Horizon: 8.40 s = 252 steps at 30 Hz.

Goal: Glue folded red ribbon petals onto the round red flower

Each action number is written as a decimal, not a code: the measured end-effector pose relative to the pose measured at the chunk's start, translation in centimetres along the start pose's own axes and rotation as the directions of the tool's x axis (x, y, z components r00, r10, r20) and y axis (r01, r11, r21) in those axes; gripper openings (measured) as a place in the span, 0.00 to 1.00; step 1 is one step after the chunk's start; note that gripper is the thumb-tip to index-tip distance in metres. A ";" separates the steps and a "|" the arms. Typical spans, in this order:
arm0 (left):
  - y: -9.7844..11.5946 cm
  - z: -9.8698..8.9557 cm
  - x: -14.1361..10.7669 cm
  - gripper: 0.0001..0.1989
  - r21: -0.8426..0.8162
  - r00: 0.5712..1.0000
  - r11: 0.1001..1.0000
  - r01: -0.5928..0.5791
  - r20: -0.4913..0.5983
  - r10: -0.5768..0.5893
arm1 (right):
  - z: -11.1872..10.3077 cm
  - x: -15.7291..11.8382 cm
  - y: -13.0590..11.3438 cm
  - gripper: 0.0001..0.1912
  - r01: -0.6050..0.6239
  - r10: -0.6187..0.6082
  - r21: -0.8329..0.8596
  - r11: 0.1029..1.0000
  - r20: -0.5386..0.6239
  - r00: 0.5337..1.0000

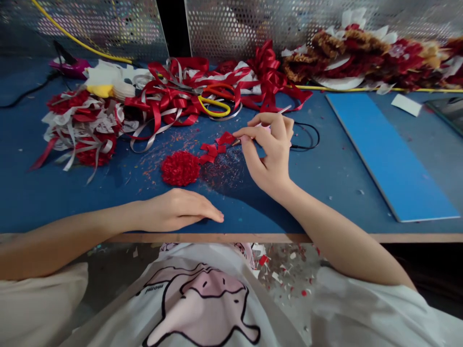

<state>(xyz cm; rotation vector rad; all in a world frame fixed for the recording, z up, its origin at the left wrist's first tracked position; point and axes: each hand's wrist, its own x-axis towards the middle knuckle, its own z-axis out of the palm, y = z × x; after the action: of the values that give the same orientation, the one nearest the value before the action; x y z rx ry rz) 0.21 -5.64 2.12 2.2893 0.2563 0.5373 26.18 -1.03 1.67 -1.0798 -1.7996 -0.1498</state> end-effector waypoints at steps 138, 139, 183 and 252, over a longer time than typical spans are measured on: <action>-1.7 -0.5 1.4 0.07 0.605 0.870 0.693 0.391 -0.488 -0.065 | -0.3 -0.1 -0.1 0.13 -0.049 0.046 0.018 0.999 0.121 0.992; -1.5 -0.5 1.5 0.06 0.589 0.860 0.713 0.380 -0.508 -0.038 | -0.3 -0.1 -0.2 0.13 -0.057 0.054 0.020 0.998 0.118 0.992; -0.8 -1.8 1.4 0.06 0.153 0.703 0.829 0.538 -0.625 -0.341 | -0.4 -1.0 -1.5 0.16 0.263 -0.272 0.071 0.962 0.220 0.937; -1.6 -0.6 0.7 0.05 0.107 0.655 0.962 0.253 -0.750 -0.089 | 0.6 -1.3 -3.5 0.07 0.212 -0.237 0.275 0.938 0.060 0.970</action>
<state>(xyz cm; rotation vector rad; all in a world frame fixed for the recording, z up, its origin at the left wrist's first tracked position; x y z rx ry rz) 0.58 -3.94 1.55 2.0730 0.9620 1.3919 23.42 -3.54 1.59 -0.6986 -1.9592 0.0076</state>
